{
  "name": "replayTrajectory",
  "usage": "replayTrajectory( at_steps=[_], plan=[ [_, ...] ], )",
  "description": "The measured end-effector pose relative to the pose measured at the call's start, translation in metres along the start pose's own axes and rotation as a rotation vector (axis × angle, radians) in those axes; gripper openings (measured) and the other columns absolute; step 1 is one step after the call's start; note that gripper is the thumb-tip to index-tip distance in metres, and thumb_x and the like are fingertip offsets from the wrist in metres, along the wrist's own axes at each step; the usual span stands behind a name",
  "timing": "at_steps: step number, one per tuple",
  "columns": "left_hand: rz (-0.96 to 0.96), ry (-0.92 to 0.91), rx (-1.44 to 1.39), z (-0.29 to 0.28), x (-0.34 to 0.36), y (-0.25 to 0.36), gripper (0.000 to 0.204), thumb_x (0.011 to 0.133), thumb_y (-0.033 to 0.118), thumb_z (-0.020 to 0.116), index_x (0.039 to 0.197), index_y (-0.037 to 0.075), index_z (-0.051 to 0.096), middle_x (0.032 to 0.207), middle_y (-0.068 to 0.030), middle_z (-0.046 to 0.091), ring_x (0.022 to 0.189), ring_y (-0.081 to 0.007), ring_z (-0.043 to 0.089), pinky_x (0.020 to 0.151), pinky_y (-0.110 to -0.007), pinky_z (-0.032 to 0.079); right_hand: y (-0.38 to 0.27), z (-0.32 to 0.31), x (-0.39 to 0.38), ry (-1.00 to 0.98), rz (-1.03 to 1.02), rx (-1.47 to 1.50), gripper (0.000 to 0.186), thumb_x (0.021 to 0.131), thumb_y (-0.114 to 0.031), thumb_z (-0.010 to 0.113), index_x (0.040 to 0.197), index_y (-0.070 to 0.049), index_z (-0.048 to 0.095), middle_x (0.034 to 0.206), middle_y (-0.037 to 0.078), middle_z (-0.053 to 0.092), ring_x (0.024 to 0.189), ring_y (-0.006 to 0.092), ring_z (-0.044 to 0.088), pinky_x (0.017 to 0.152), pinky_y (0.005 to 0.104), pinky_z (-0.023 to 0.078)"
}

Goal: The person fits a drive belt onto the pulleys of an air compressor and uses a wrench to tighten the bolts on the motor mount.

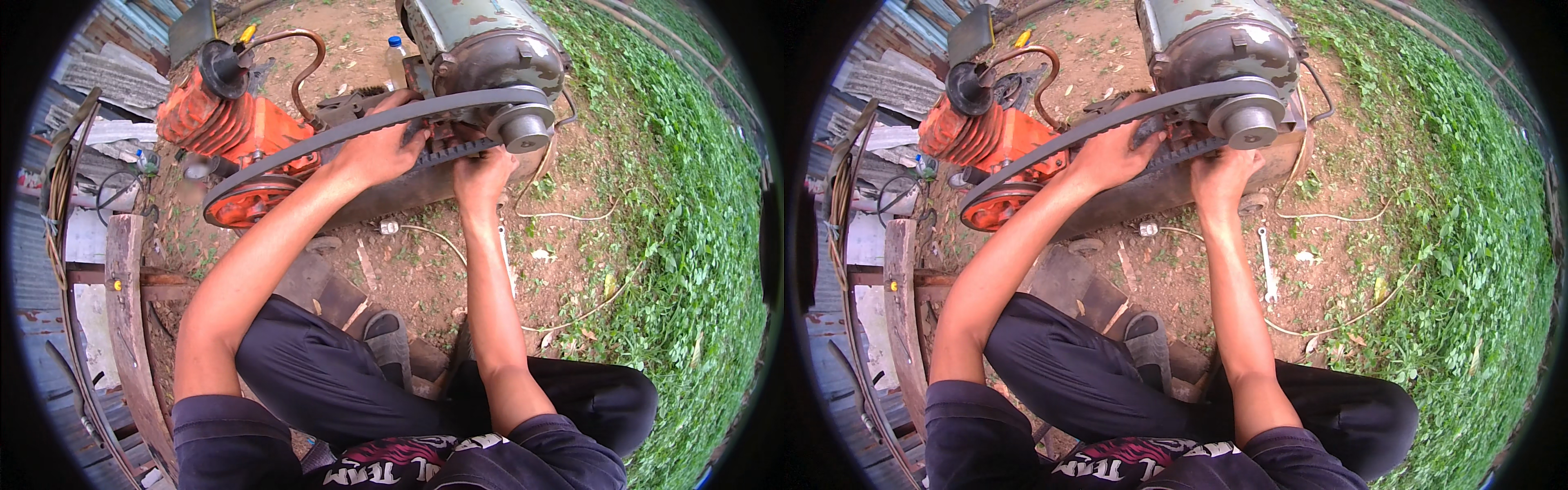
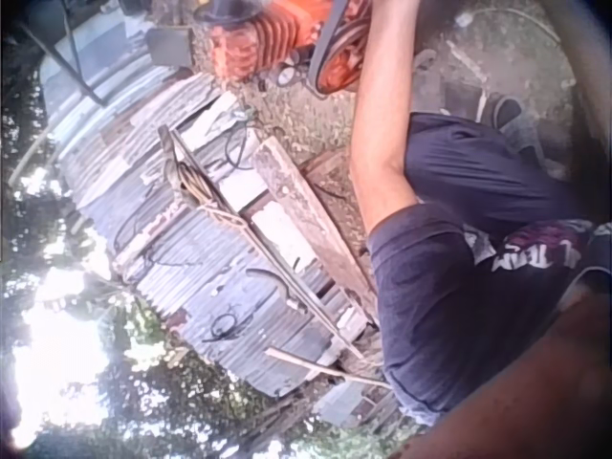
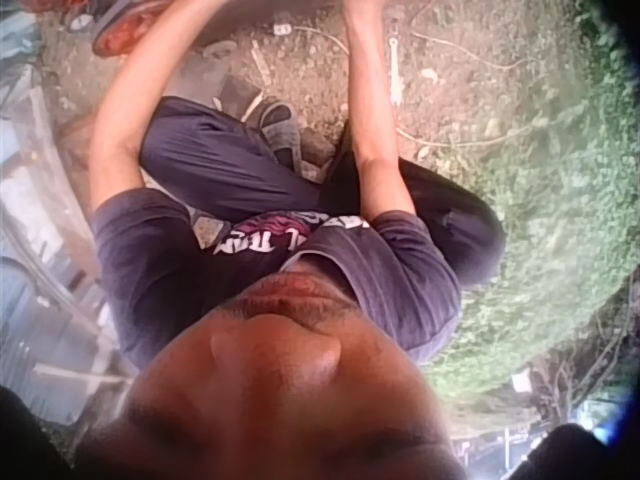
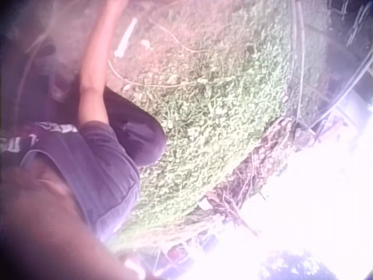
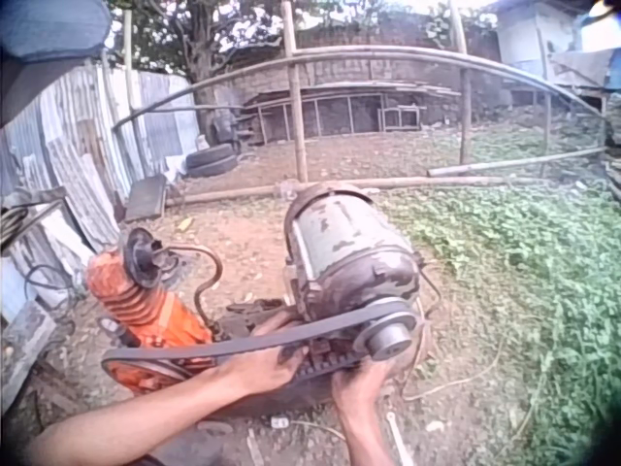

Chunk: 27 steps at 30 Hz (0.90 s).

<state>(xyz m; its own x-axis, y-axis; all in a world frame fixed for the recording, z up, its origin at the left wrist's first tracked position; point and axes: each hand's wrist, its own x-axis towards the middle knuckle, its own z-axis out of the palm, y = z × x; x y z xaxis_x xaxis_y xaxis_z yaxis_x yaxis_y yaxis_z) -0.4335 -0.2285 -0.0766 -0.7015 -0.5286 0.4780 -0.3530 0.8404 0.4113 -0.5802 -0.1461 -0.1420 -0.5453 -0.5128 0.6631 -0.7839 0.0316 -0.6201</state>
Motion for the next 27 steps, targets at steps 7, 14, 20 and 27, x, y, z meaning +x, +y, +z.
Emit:
replayTrajectory(
  at_steps=[7, 14, 20, 27],
  plan=[
    [-0.015, -0.026, -0.006, -0.002, -0.001, 0.002, 0.037, 0.086, 0.017, 0.066, 0.118, 0.001, 0.056, 0.119, -0.0199, 0.055, 0.107, -0.0412, 0.058, 0.089, -0.047, 0.049, 0.005, 0.012, -0.005, 0.035, 0.053, 0.211, 0.025, 0.073, 0.002, 0.073, 0.096, -0.007, 0.077, 0.090, 0.011, 0.073, 0.097, 0.0276, 0.066, 0.089, 0.0405, 0.049],
    [0.006, -0.025, -0.012, -0.001, 0.000, 0.000, 0.038, 0.086, 0.016, 0.065, 0.119, 0.002, 0.055, 0.119, -0.0192, 0.056, 0.107, -0.0403, 0.058, 0.090, -0.046, 0.049, -0.001, 0.017, -0.016, 0.097, 0.073, 0.204, 0.026, 0.074, -0.004, 0.076, 0.099, -0.011, 0.077, 0.097, 0.007, 0.072, 0.105, 0.0288, 0.060, 0.091, 0.0406, 0.046],
    [0.014, -0.021, -0.015, -0.002, -0.002, 0.000, 0.038, 0.086, 0.015, 0.064, 0.121, 0.002, 0.055, 0.119, -0.0188, 0.056, 0.108, -0.0393, 0.058, 0.091, -0.045, 0.049, -0.007, 0.014, -0.018, 0.096, 0.036, 0.051, 0.022, 0.080, -0.016, 0.075, 0.102, -0.015, 0.076, 0.102, 0.004, 0.072, 0.105, 0.0282, 0.059, 0.092, 0.0421, 0.039],
    [0.052, -0.023, 0.026, -0.002, -0.002, 0.001, 0.038, 0.086, 0.015, 0.063, 0.121, 0.001, 0.055, 0.120, -0.0187, 0.056, 0.108, -0.0390, 0.058, 0.091, -0.044, 0.049, 0.000, 0.022, -0.019, 0.138, 0.053, 0.145, 0.025, 0.076, -0.014, 0.074, 0.101, -0.016, 0.075, 0.104, 0.004, 0.070, 0.109, 0.0269, 0.056, 0.093, 0.0439, 0.031]
  ],
)
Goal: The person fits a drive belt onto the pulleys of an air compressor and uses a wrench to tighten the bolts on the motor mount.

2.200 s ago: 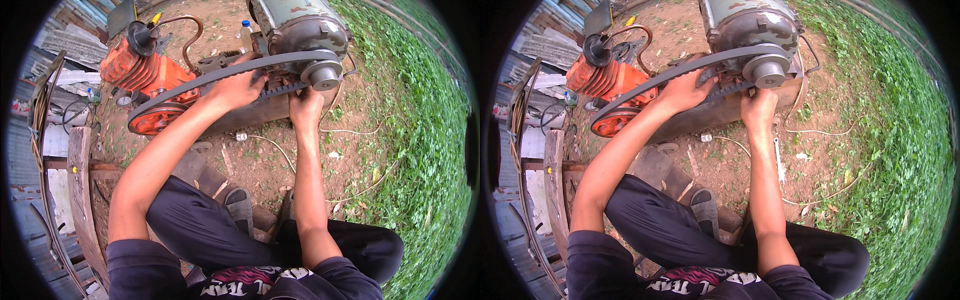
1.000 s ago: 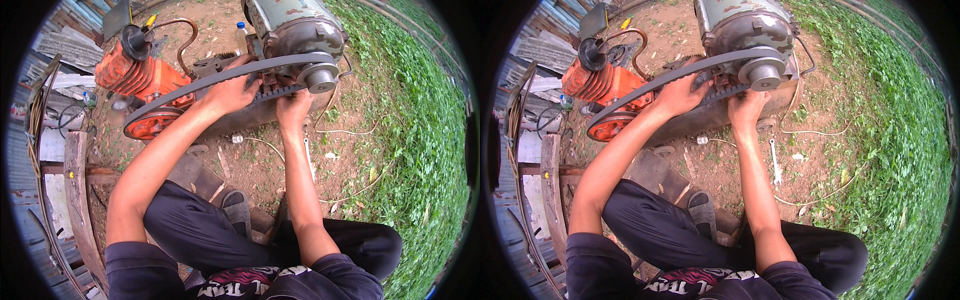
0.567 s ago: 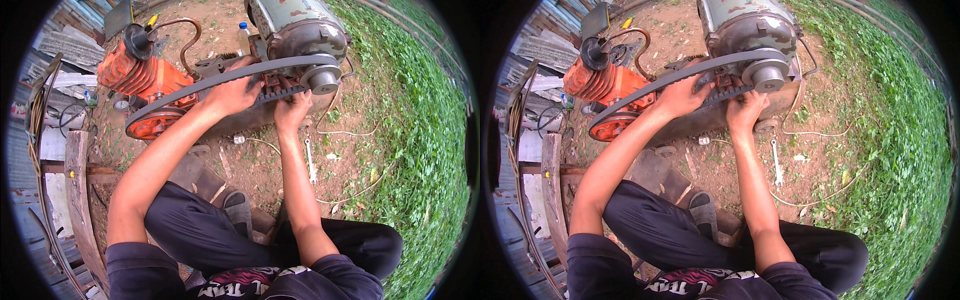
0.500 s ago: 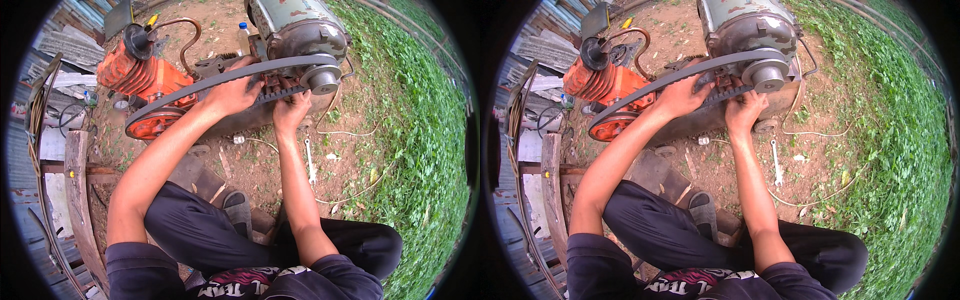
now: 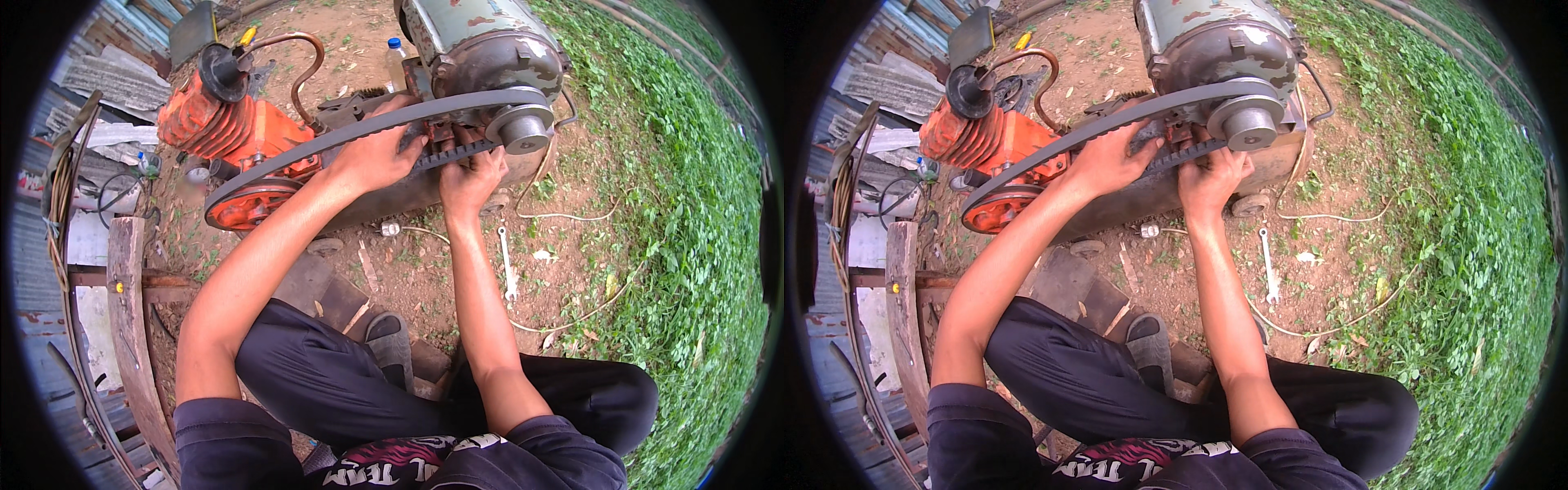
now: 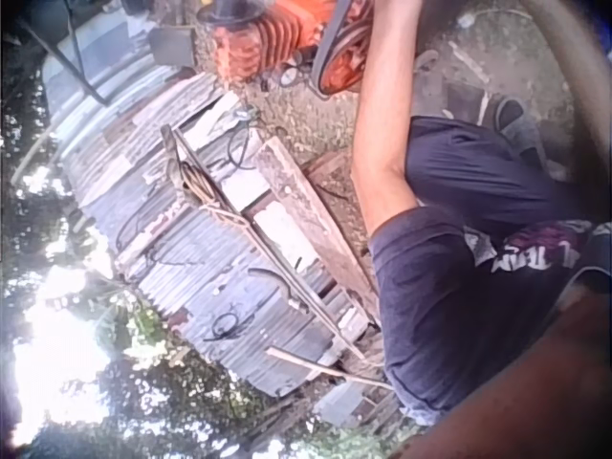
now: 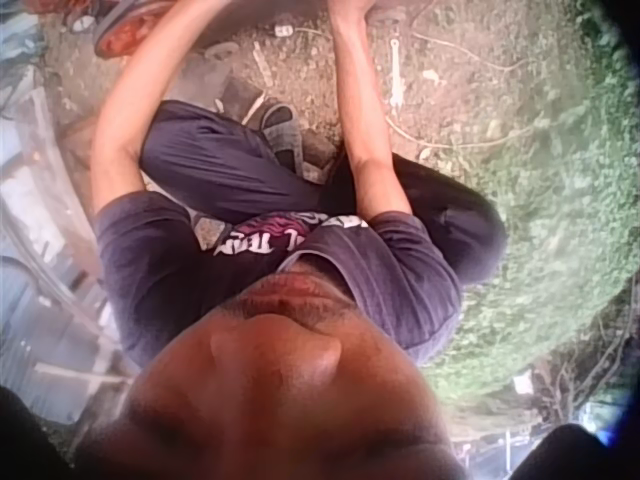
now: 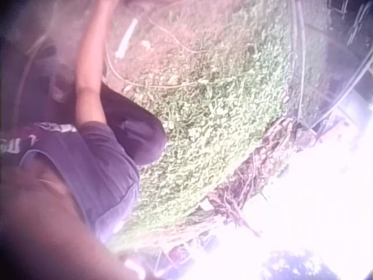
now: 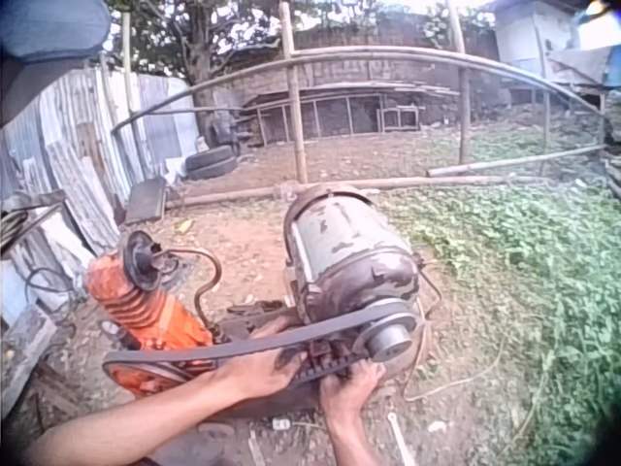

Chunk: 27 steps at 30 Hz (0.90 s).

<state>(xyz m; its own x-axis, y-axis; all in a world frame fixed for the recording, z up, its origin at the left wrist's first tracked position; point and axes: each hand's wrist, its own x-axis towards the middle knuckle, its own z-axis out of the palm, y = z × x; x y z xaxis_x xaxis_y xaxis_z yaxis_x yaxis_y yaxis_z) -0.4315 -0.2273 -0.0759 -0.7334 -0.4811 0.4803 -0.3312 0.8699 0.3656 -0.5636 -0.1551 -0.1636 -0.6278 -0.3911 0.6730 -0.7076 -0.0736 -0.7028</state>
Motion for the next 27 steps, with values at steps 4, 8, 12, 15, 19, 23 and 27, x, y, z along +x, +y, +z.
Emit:
replayTrajectory(
  at_steps=[4, 8, 12, 15, 19, 23, 27],
  plan=[
    [-0.039, 0.005, -0.048, 0.002, 0.000, -0.001, 0.038, 0.086, 0.014, 0.064, 0.120, 0.000, 0.055, 0.119, -0.0193, 0.057, 0.108, -0.0391, 0.058, 0.091, -0.044, 0.050, 0.004, -0.003, 0.001, -0.069, -0.032, -0.013, 0.027, 0.076, -0.011, 0.073, 0.103, -0.015, 0.075, 0.103, 0.007, 0.070, 0.109, 0.0272, 0.058, 0.093, 0.0441, 0.034],
    [-0.058, 0.008, -0.068, 0.001, 0.003, 0.000, 0.037, 0.086, 0.014, 0.065, 0.118, 0.000, 0.056, 0.117, -0.0195, 0.058, 0.107, -0.0389, 0.059, 0.091, -0.043, 0.050, 0.006, -0.008, 0.004, -0.113, -0.055, -0.014, 0.028, 0.077, -0.010, 0.074, 0.105, -0.013, 0.075, 0.104, 0.007, 0.070, 0.107, 0.0287, 0.060, 0.092, 0.0432, 0.040],
    [-0.055, 0.009, -0.071, 0.000, 0.004, 0.001, 0.037, 0.086, 0.014, 0.066, 0.118, -0.001, 0.055, 0.116, -0.0194, 0.058, 0.108, -0.0389, 0.059, 0.091, -0.043, 0.050, 0.001, -0.008, 0.006, -0.121, -0.084, 0.012, 0.030, 0.078, -0.010, 0.073, 0.107, -0.013, 0.074, 0.107, 0.008, 0.069, 0.108, 0.0294, 0.060, 0.093, 0.0432, 0.040],
    [-0.076, -0.015, -0.070, -0.001, 0.003, 0.002, 0.038, 0.086, 0.014, 0.066, 0.119, -0.001, 0.055, 0.117, -0.0195, 0.057, 0.108, -0.0389, 0.059, 0.091, -0.043, 0.050, 0.000, -0.009, 0.004, -0.120, -0.101, -0.073, 0.031, 0.077, -0.010, 0.074, 0.108, -0.014, 0.074, 0.109, 0.008, 0.068, 0.107, 0.0295, 0.060, 0.093, 0.0429, 0.040],
    [-0.064, -0.015, -0.036, -0.002, 0.002, 0.002, 0.040, 0.086, 0.013, 0.066, 0.121, 0.000, 0.054, 0.119, -0.0196, 0.056, 0.110, -0.0384, 0.058, 0.092, -0.042, 0.049, 0.003, -0.005, 0.000, -0.061, -0.085, -0.001, 0.030, 0.077, -0.011, 0.075, 0.106, -0.015, 0.074, 0.107, 0.007, 0.069, 0.107, 0.0290, 0.060, 0.094, 0.0421, 0.039],
    [-0.088, 0.003, -0.084, 0.001, 0.003, 0.003, 0.039, 0.086, 0.013, 0.066, 0.121, -0.001, 0.054, 0.121, -0.0192, 0.056, 0.110, -0.0380, 0.058, 0.093, -0.042, 0.049, 0.002, -0.003, -0.002, -0.055, -0.046, 0.036, 0.030, 0.075, -0.010, 0.075, 0.105, -0.014, 0.075, 0.104, 0.008, 0.070, 0.106, 0.0286, 0.060, 0.093, 0.0416, 0.040],
    [-0.086, 0.012, -0.114, 0.004, 0.002, 0.001, 0.040, 0.087, 0.014, 0.065, 0.123, 0.000, 0.054, 0.122, -0.0188, 0.054, 0.112, -0.0378, 0.057, 0.094, -0.042, 0.048, 0.001, -0.001, -0.004, -0.030, 0.034, 0.151, 0.029, 0.073, -0.006, 0.076, 0.102, -0.012, 0.075, 0.101, 0.009, 0.070, 0.105, 0.0282, 0.061, 0.091, 0.0418, 0.044]
  ],
)
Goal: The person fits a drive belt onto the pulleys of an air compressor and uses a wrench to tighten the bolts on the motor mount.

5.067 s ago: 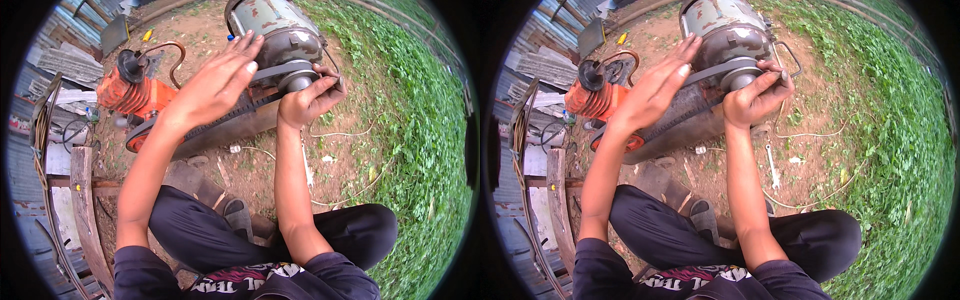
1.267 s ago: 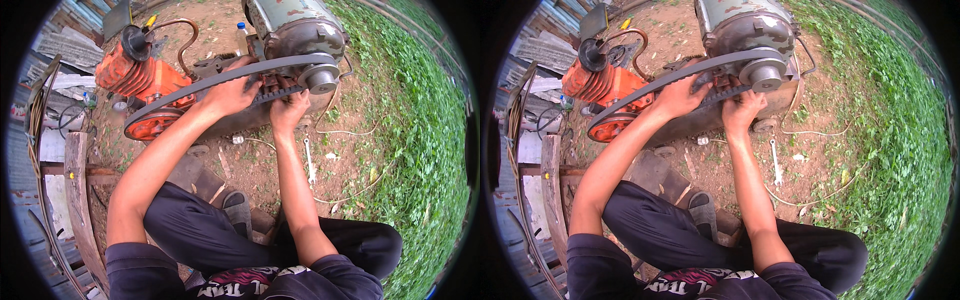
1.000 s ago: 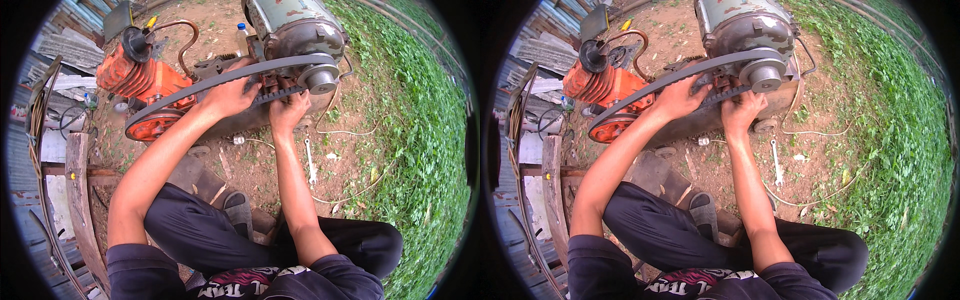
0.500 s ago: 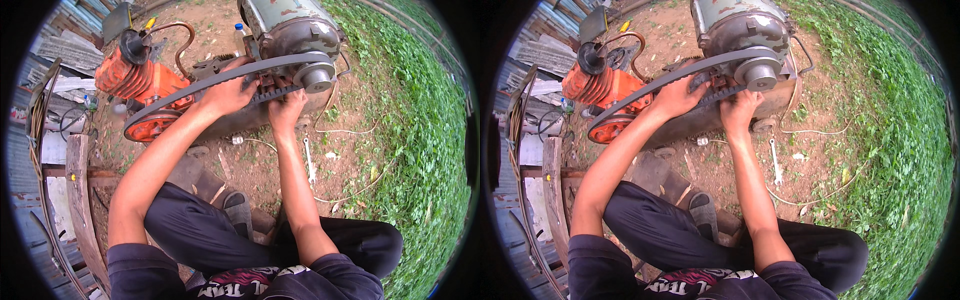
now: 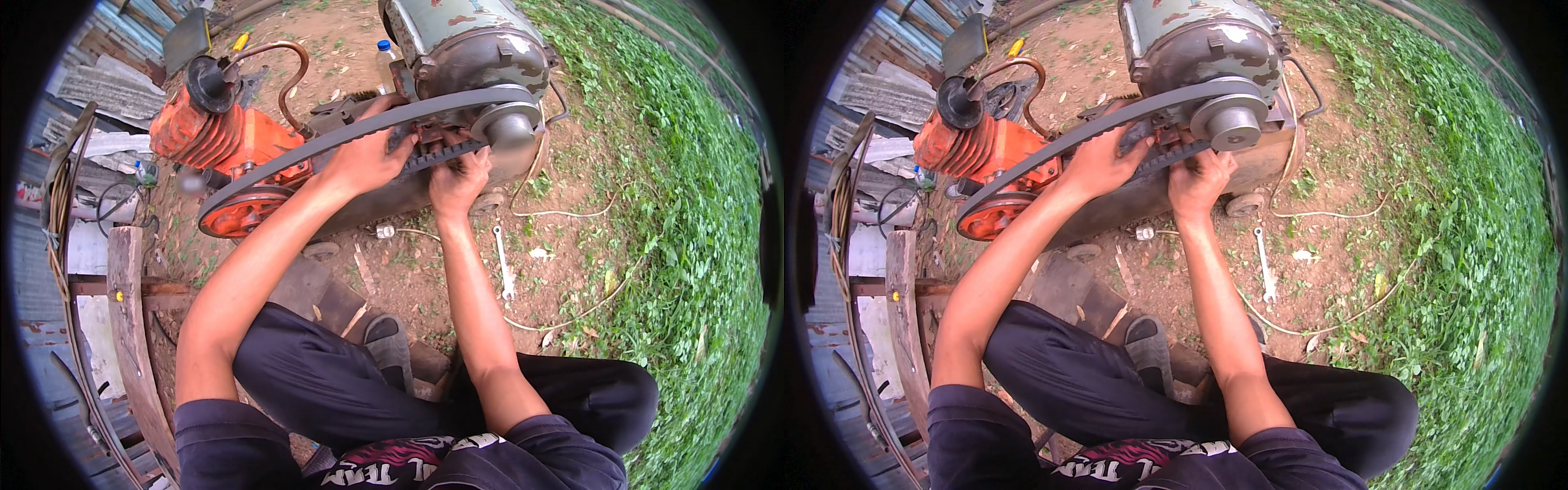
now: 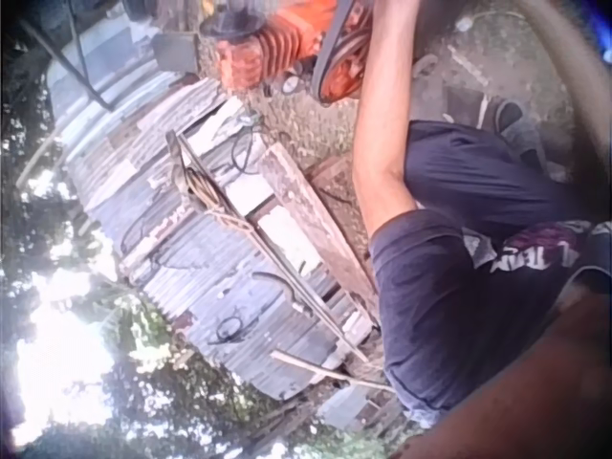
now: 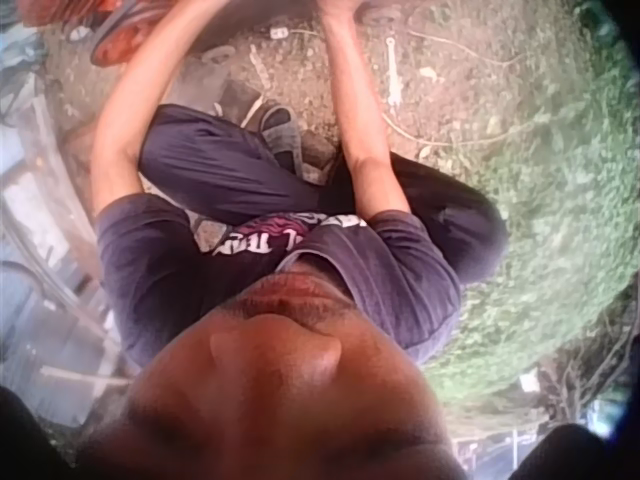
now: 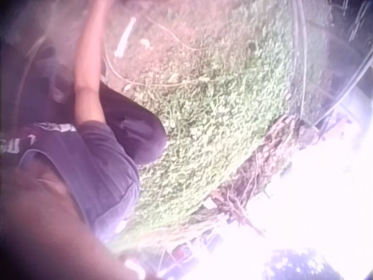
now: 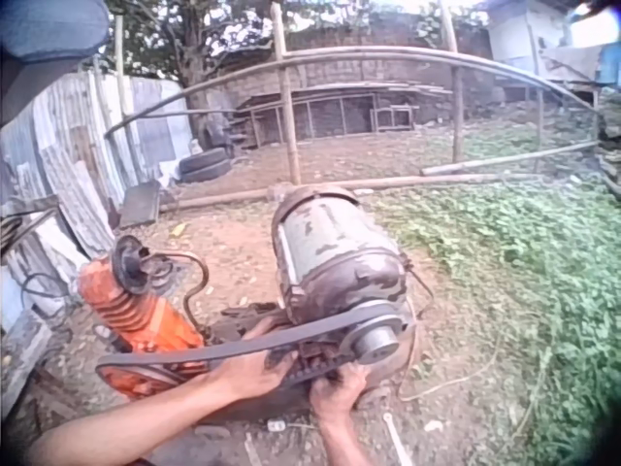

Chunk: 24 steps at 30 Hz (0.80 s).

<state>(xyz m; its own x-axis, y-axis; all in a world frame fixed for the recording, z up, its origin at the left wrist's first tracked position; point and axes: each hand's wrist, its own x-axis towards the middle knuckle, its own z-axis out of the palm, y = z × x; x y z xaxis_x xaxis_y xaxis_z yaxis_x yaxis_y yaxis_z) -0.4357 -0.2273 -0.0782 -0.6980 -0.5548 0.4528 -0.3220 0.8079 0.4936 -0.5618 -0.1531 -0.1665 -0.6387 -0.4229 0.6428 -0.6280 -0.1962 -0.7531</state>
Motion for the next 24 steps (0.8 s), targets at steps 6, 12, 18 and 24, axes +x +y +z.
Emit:
replayTrajectory(
  at_steps=[6, 12, 18, 24],
  plan=[
    [0.011, -0.015, -0.003, -0.001, 0.001, 0.000, 0.042, 0.089, 0.016, 0.065, 0.126, 0.000, 0.053, 0.121, -0.0194, 0.054, 0.115, -0.0375, 0.054, 0.095, -0.042, 0.045, -0.006, 0.006, -0.001, 0.053, 0.077, 0.046, 0.027, 0.074, -0.004, 0.076, 0.100, -0.009, 0.075, 0.096, 0.010, 0.071, 0.104, 0.0287, 0.061, 0.092, 0.0424, 0.046],
    [0.059, -0.023, -0.009, -0.003, 0.004, -0.005, 0.042, 0.089, 0.014, 0.065, 0.126, -0.001, 0.052, 0.120, -0.0193, 0.054, 0.115, -0.0358, 0.055, 0.096, -0.041, 0.045, -0.011, -0.001, 0.008, -0.061, 0.030, -0.056, 0.025, 0.077, -0.002, 0.073, 0.101, -0.007, 0.075, 0.099, 0.013, 0.071, 0.103, 0.0321, 0.061, 0.092, 0.0426, 0.046],
    [0.003, -0.051, -0.010, -0.003, 0.003, -0.002, 0.041, 0.090, 0.014, 0.064, 0.126, -0.001, 0.052, 0.121, -0.0188, 0.054, 0.116, -0.0343, 0.055, 0.097, -0.039, 0.045, -0.010, -0.005, 0.013, -0.070, 0.032, -0.063, 0.026, 0.076, 0.001, 0.070, 0.102, -0.006, 0.075, 0.098, 0.014, 0.071, 0.103, 0.0337, 0.062, 0.092, 0.0420, 0.047],
    [0.016, -0.034, -0.018, -0.003, 0.002, -0.005, 0.042, 0.090, 0.013, 0.064, 0.127, -0.001, 0.051, 0.121, -0.0184, 0.054, 0.116, -0.0329, 0.056, 0.097, -0.039, 0.046, -0.007, -0.001, 0.007, -0.039, 0.041, -0.020, 0.025, 0.076, 0.000, 0.071, 0.100, -0.006, 0.075, 0.096, 0.014, 0.071, 0.101, 0.0330, 0.063, 0.090, 0.0424, 0.047]
  ],
)
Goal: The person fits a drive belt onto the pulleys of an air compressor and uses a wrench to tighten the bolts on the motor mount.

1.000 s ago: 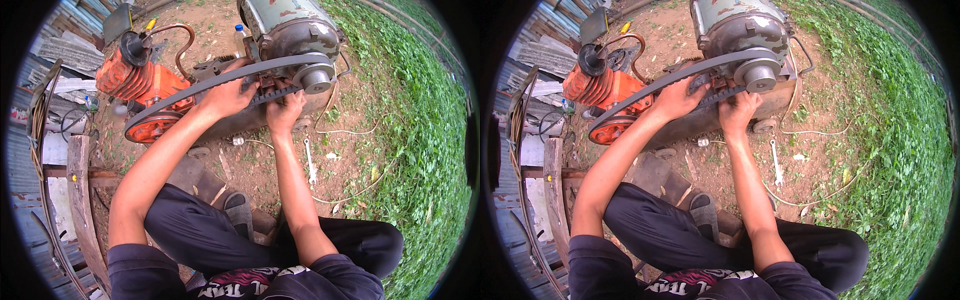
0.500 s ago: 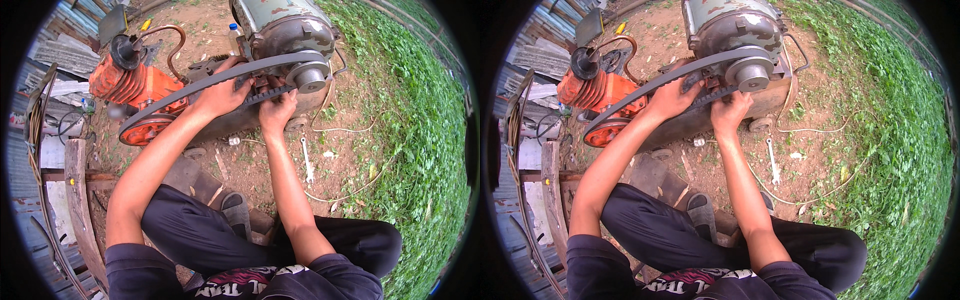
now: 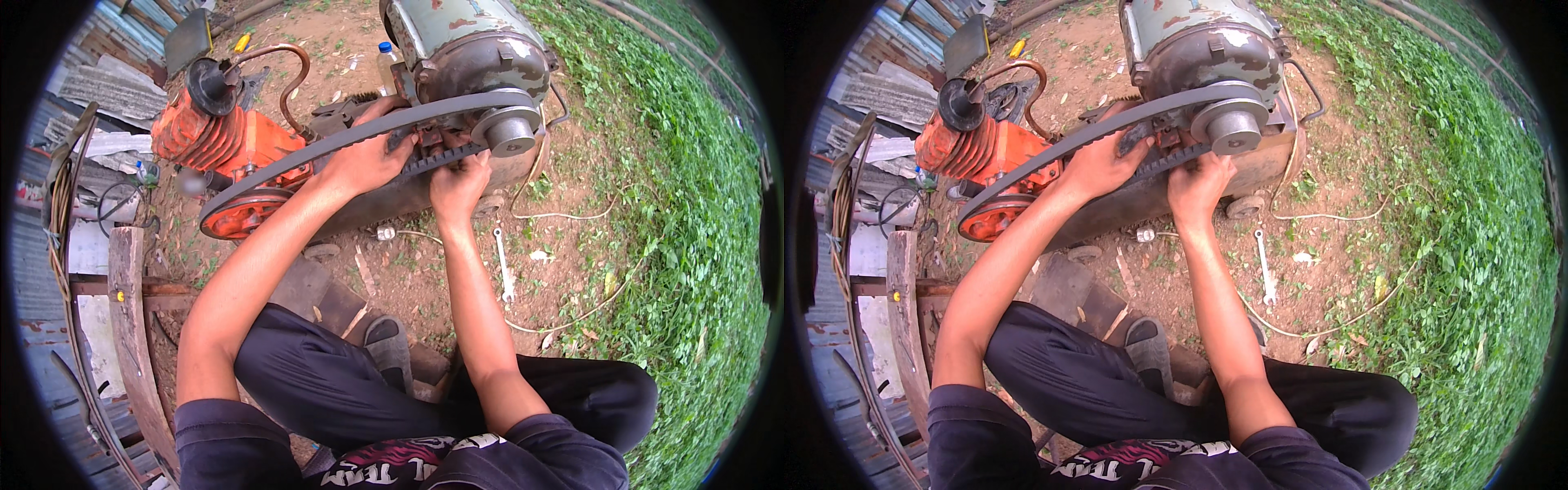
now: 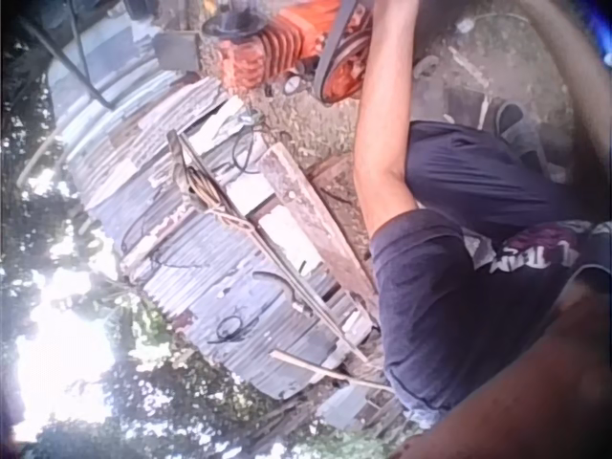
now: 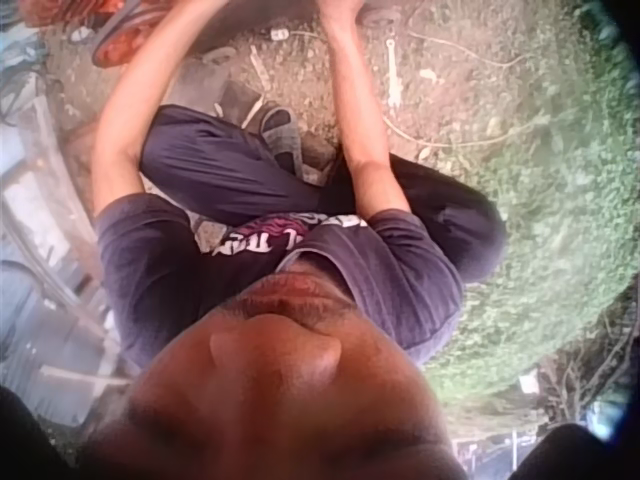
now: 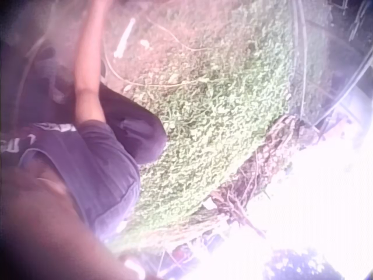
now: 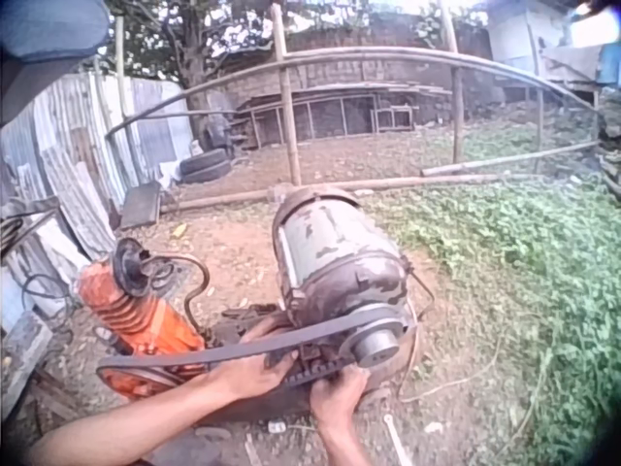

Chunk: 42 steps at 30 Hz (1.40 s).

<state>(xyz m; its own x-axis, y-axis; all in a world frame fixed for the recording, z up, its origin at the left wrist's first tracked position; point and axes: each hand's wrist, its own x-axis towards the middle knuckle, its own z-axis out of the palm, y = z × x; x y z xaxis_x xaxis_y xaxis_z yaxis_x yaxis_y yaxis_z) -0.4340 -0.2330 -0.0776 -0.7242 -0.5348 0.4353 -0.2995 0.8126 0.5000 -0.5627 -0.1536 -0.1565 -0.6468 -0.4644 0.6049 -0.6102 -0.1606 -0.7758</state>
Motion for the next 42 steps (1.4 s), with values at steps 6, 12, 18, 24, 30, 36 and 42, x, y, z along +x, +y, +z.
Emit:
replayTrajectory(
  at_steps=[6, 12, 18, 24, 30, 36, 42],
  plan=[
    [0.007, 0.095, -0.035, 0.005, 0.000, 0.004, 0.036, 0.085, 0.009, 0.065, 0.118, -0.002, 0.056, 0.117, -0.0203, 0.058, 0.107, -0.0374, 0.060, 0.090, -0.042, 0.051, 0.000, 0.010, -0.013, 0.088, 0.016, -0.010, 0.024, 0.076, -0.002, 0.072, 0.100, -0.008, 0.075, 0.098, 0.007, 0.073, 0.106, 0.0300, 0.061, 0.091, 0.0423, 0.046],
    [0.014, 0.091, -0.004, 0.004, -0.002, 0.002, 0.038, 0.086, 0.009, 0.063, 0.121, -0.002, 0.054, 0.120, -0.0204, 0.057, 0.110, -0.0378, 0.059, 0.092, -0.042, 0.050, 0.004, 0.014, -0.018, 0.116, -0.008, 0.014, 0.025, 0.077, -0.004, 0.074, 0.102, -0.009, 0.075, 0.099, 0.005, 0.073, 0.112, 0.0275, 0.058, 0.098, 0.0427, 0.041],
    [0.009, 0.050, -0.047, 0.003, -0.003, 0.001, 0.038, 0.086, 0.009, 0.063, 0.121, -0.001, 0.054, 0.121, -0.0200, 0.056, 0.113, -0.0372, 0.057, 0.094, -0.042, 0.048, 0.004, 0.019, -0.019, 0.147, 0.055, 0.088, 0.024, 0.077, -0.004, 0.076, 0.101, -0.009, 0.075, 0.098, 0.003, 0.073, 0.115, 0.0268, 0.057, 0.098, 0.0408, 0.042],
    [0.014, 0.062, -0.032, 0.002, -0.004, 0.002, 0.039, 0.086, 0.010, 0.063, 0.121, -0.002, 0.053, 0.119, -0.0199, 0.056, 0.112, -0.0374, 0.057, 0.094, -0.042, 0.048, -0.006, 0.023, -0.018, 0.153, 0.212, 0.237, 0.018, 0.082, -0.005, 0.075, 0.101, -0.005, 0.074, 0.102, 0.010, 0.070, 0.120, 0.0270, 0.054, 0.099, 0.0406, 0.042],
    [0.050, 0.093, -0.004, 0.004, -0.003, 0.001, 0.037, 0.085, 0.011, 0.064, 0.119, -0.002, 0.055, 0.118, -0.0199, 0.057, 0.110, -0.0380, 0.058, 0.092, -0.042, 0.049, -0.007, 0.023, -0.021, 0.125, 0.212, 0.185, 0.014, 0.084, -0.002, 0.071, 0.098, -0.002, 0.071, 0.117, 0.013, 0.063, 0.121, 0.0278, 0.053, 0.100, 0.0408, 0.042],
    [0.070, 0.114, -0.031, 0.005, 0.000, 0.000, 0.031, 0.086, 0.010, 0.065, 0.114, 0.000, 0.058, 0.114, -0.0198, 0.058, 0.104, -0.0386, 0.060, 0.088, -0.042, 0.050, -0.017, 0.012, -0.024, 0.031, 0.442, 0.670, 0.042, 0.089, 0.000, 0.064, 0.127, 0.005, 0.048, 0.122, 0.014, 0.058, 0.115, 0.0209, 0.056, 0.098, 0.0344, 0.045],
    [0.001, 0.100, 0.001, 0.003, 0.006, 0.004, 0.040, 0.088, 0.014, 0.068, 0.122, -0.003, 0.056, 0.108, -0.0185, 0.063, 0.102, -0.0330, 0.064, 0.088, -0.038, 0.050, -0.033, -0.009, 0.003, -0.049, 0.522, 0.865, 0.045, 0.086, 0.004, 0.063, 0.125, 0.004, 0.040, 0.120, 0.015, 0.058, 0.111, 0.0198, 0.059, 0.096, 0.0310, 0.047]
  ],
)
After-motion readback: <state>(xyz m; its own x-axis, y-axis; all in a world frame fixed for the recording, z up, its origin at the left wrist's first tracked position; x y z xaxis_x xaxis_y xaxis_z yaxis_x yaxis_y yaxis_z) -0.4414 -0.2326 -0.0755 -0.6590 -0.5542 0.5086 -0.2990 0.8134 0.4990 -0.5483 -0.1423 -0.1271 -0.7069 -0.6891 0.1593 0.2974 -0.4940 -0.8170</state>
